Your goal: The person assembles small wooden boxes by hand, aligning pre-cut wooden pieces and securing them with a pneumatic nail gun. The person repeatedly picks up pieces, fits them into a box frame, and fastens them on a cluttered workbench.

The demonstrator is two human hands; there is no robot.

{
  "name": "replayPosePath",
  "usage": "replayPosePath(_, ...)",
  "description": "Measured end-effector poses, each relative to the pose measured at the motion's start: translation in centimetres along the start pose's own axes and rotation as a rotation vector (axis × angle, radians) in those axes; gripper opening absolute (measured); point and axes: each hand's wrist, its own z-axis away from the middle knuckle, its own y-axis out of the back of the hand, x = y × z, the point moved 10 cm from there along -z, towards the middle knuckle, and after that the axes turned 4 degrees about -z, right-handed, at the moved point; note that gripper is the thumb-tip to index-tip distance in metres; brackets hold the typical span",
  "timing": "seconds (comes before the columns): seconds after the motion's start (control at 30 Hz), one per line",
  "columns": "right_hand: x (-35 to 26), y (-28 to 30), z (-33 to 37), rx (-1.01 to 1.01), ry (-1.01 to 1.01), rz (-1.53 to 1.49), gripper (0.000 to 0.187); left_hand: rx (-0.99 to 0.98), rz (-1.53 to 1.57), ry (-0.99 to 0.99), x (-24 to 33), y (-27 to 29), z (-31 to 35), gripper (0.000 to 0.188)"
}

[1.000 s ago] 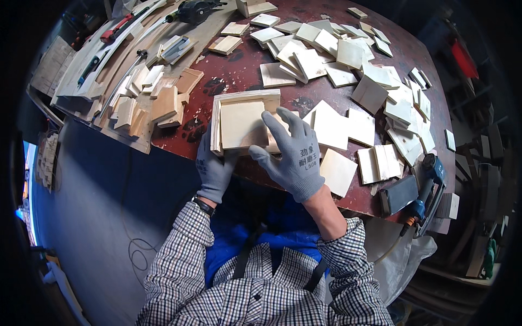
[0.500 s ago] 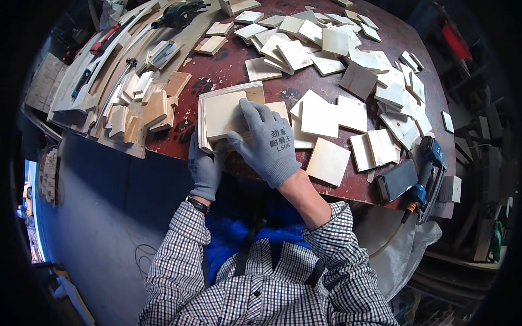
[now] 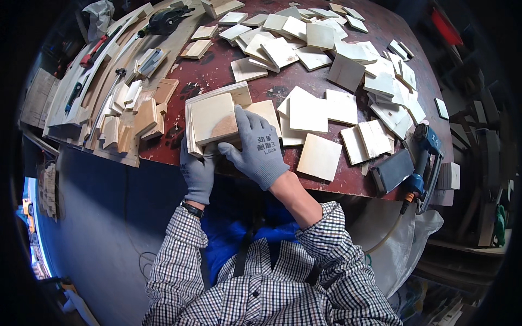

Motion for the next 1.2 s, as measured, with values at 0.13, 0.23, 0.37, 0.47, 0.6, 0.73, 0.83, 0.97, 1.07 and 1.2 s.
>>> replayPosePath(0.13,-0.4,0.0,-0.3,-0.022,-0.006,0.064,0.092,-0.024,0.09,0.045,0.0,0.0,-0.1,0.06)
replayPosePath(0.23,-0.2,0.3,-0.3,-0.024,-0.022,0.013,0.091,-0.026,0.089,0.031,0.3,0.1,-0.2,0.054)
replayPosePath(0.37,0.8,0.1,0.3,0.036,0.01,-0.029,0.092,-0.065,0.141,0.051,0.2,-0.2,0.0,0.068)
replayPosePath(0.47,0.8,-0.4,0.7,0.025,0.006,-0.015,0.095,-0.031,0.339,0.073,0.4,0.7,0.5,0.092)
replayPosePath(0.6,1.0,-0.3,0.9,0.043,0.0,-0.007,0.098,-0.076,0.092,-0.215,3.0,5.4,-3.1,0.109)
replayPosePath(0.73,0.6,0.2,0.7,0.062,0.005,0.052,0.089,-0.373,-0.376,-0.479,8.4,3.7,-6.9,0.109)
replayPosePath(0.83,0.8,0.1,0.9,0.092,0.016,0.038,0.091,-0.548,-0.462,-0.532,7.8,0.7,-6.9,0.108)
replayPosePath(0.97,0.4,0.5,1.0,0.115,0.014,-0.039,0.098,-0.598,-0.478,-0.533,6.5,0.1,-6.8,0.106)
replayPosePath(1.07,1.3,0.8,1.3,0.184,-0.011,-0.069,0.107,-0.607,-0.48,-0.553,6.5,-0.3,-6.8,0.1)
replayPosePath(1.2,2.0,1.9,1.5,0.252,-0.094,-0.009,0.1,-0.646,-0.448,-0.492,6.5,-0.1,-6.9,0.093)
